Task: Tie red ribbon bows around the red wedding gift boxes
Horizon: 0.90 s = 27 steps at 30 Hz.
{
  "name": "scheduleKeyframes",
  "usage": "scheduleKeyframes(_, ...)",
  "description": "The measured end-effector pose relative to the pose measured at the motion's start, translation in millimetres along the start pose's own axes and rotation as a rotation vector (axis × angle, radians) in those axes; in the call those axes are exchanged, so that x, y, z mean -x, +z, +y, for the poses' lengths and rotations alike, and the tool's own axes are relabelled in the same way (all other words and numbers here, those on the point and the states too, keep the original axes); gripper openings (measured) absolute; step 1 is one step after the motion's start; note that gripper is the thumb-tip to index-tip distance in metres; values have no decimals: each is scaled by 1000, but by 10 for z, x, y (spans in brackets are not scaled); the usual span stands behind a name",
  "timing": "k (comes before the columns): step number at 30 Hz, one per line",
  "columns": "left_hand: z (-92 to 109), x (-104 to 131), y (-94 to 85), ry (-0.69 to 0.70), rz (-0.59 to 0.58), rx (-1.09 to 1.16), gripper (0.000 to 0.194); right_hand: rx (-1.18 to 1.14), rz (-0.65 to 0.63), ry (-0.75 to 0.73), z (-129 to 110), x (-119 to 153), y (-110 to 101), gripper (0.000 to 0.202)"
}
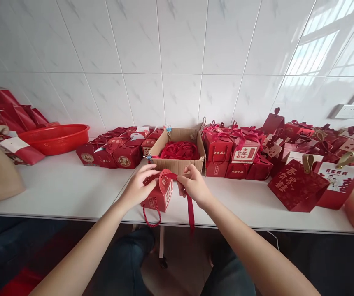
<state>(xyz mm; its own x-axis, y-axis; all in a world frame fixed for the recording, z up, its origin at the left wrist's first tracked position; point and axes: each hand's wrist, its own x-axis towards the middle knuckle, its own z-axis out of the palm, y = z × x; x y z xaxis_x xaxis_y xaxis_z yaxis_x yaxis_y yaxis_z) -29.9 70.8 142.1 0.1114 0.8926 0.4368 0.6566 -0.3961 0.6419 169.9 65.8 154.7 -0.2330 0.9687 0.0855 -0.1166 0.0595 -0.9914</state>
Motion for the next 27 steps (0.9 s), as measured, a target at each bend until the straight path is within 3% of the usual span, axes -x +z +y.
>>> scheduleKeyframes(7, -29, 17, 30, -19, -42, 62, 27, 21, 23, 22, 17, -50, 61, 35)
scheduleKeyframes(20, 105, 10, 65, -10, -45, 161, 28, 87, -121, 29, 18, -103, 69, 31)
scheduleKeyframes(25, 246, -189, -153, 99, -49, 103, 25, 435, 30, -187, -81, -127, -46, 19)
scheduleKeyframes(27, 396, -301, -313, 146, -118, 92, 26, 364, -73, -189, -170, -141, -53, 24)
